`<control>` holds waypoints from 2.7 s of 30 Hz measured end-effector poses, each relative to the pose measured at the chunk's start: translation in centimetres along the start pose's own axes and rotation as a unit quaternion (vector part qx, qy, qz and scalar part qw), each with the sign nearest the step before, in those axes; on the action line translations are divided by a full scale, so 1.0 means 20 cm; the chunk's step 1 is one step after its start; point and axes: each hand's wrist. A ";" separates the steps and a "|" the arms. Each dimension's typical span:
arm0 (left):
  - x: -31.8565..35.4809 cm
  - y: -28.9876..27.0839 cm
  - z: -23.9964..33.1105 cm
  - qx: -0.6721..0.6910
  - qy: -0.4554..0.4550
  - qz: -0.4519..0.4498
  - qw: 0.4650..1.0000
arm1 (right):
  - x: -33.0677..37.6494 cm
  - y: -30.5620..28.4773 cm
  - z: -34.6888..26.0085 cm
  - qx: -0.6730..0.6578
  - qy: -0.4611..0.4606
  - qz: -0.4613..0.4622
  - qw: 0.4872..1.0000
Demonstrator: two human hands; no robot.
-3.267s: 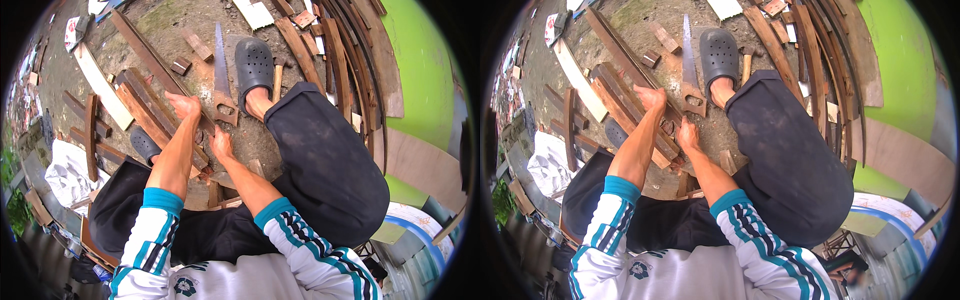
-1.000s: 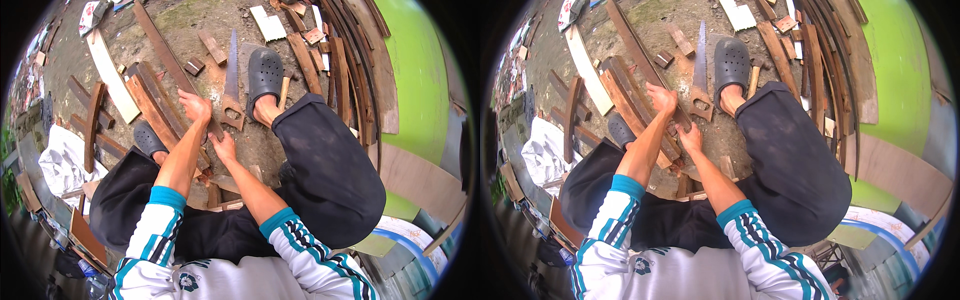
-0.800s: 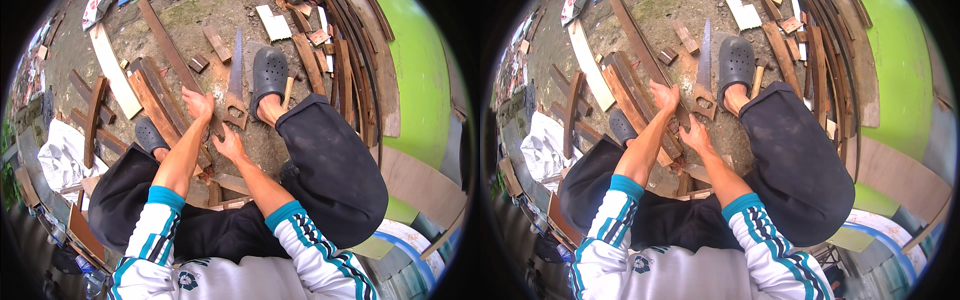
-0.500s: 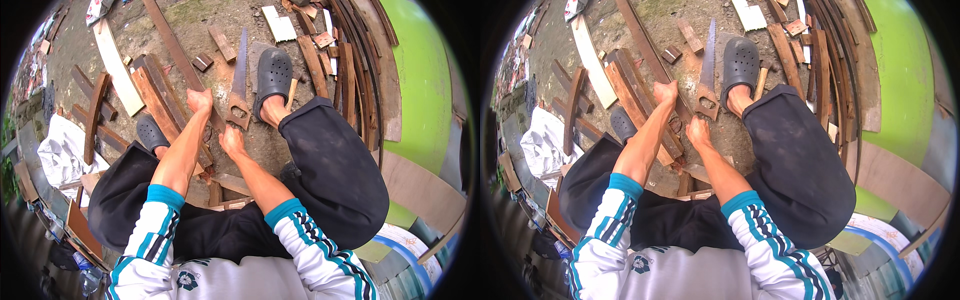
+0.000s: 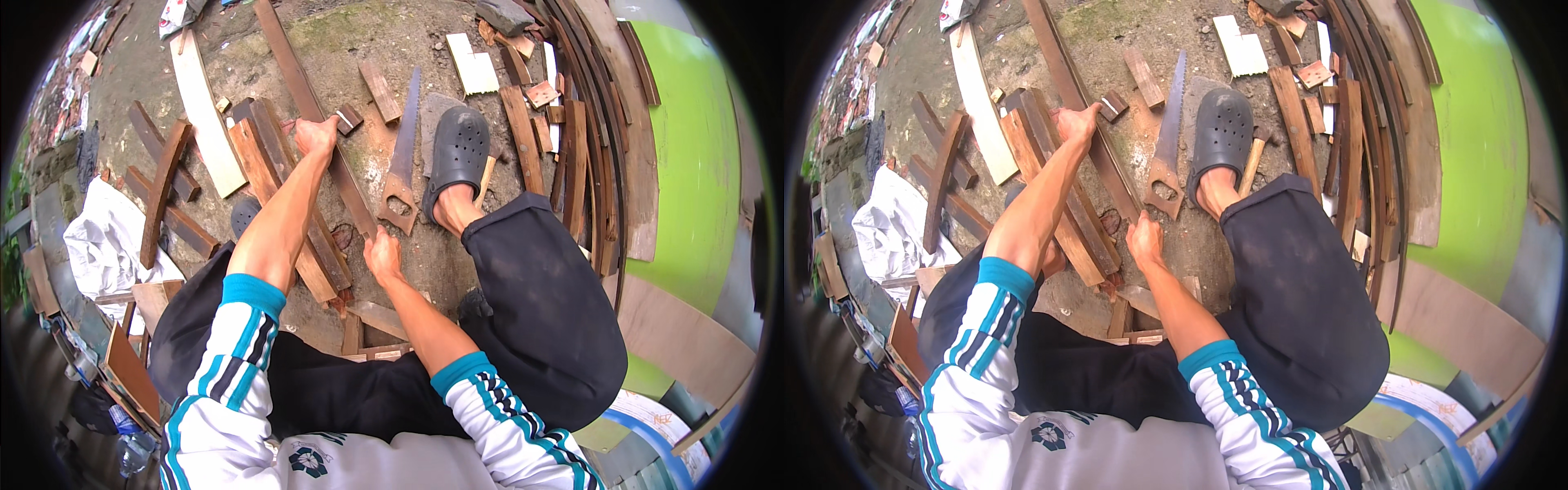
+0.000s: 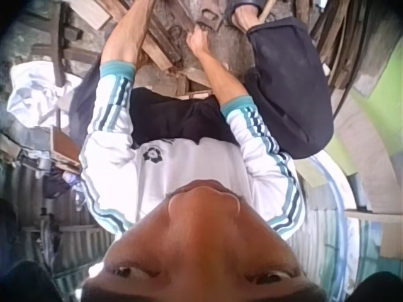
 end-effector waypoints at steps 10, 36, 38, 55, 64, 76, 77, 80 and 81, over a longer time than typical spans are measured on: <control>0.00 0.10 0.12 -0.105 0.008 0.062 0.992 | -0.02 0.06 0.06 -0.010 -0.017 0.031 0.999; 0.45 -0.03 -0.20 -0.019 0.179 -0.095 0.979 | -0.03 0.05 0.05 -0.087 0.053 0.023 0.995; 0.53 -0.02 -0.26 -0.017 0.192 -0.116 0.974 | 0.00 0.01 0.04 -0.145 0.094 -0.025 0.985; 0.45 -0.06 -0.27 -0.052 0.187 -0.324 0.926 | -0.24 0.21 0.67 -0.144 0.194 0.047 0.969; 0.37 -0.08 -0.35 -0.069 0.178 -0.373 0.908 | -0.22 0.13 0.39 0.034 0.204 -0.014 0.978; 0.38 -0.21 -0.25 -0.066 0.162 -0.430 0.886 | -0.08 0.08 0.30 -0.125 0.266 -0.143 0.945; 0.37 -0.21 -0.29 -0.074 0.172 -0.425 0.885 | -0.05 0.07 0.29 -0.071 0.198 -0.118 0.970; 0.42 -0.27 -0.30 -0.208 0.299 -0.299 0.882 | 0.09 0.02 0.31 0.046 0.031 -0.051 0.997; 0.45 -0.31 -0.30 -0.265 0.342 -0.252 0.866 | 0.12 0.00 0.30 0.037 0.019 -0.058 0.997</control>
Point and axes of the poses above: each hand's wrist, its own x-axis away from the middle knuckle, its own y-axis out of the palm, z = x × y, and after that the axes turned 6 degrees about y, right-handed
